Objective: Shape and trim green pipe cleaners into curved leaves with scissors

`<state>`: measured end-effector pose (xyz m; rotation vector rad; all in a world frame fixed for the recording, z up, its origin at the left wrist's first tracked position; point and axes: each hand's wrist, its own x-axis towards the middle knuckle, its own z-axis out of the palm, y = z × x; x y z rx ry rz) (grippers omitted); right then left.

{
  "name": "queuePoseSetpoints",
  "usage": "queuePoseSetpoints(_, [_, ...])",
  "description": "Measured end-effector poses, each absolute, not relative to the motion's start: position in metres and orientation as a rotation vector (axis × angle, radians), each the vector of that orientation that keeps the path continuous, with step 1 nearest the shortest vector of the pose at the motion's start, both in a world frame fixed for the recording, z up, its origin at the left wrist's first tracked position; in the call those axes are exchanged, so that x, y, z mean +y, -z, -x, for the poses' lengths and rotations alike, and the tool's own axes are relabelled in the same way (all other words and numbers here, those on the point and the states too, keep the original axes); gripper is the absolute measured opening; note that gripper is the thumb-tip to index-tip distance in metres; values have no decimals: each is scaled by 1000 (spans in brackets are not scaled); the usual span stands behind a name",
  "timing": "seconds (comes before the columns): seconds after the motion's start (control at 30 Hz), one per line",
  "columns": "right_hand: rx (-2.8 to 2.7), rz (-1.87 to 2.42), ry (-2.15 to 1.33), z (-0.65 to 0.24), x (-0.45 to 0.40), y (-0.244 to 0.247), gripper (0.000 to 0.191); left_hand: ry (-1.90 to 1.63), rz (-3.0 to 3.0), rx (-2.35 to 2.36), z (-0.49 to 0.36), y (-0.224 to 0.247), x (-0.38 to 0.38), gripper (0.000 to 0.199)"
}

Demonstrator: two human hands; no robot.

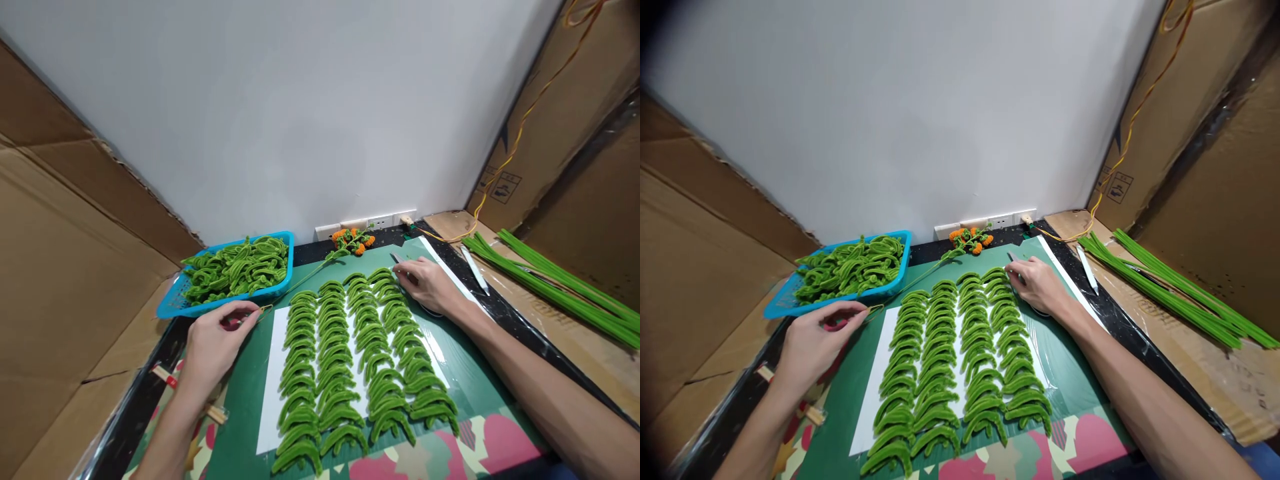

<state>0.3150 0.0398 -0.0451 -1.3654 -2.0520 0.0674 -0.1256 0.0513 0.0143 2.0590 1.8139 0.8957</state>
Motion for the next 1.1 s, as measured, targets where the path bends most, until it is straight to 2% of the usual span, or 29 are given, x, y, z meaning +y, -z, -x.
queuePoseSetpoints(0.4, [-2082,1377,-54,-314,39,45,15,-951,-2127,1987,119,-19,51,36])
queuePoseSetpoints(0.87, [-2075,1393,-58,-314,40,45,17,-767,-2135,1990,123,-11,57,36])
queuePoseSetpoints(1.1, [-2083,1395,-69,-314,40,45,16,-925,-2201,1933,120,-11,57,38])
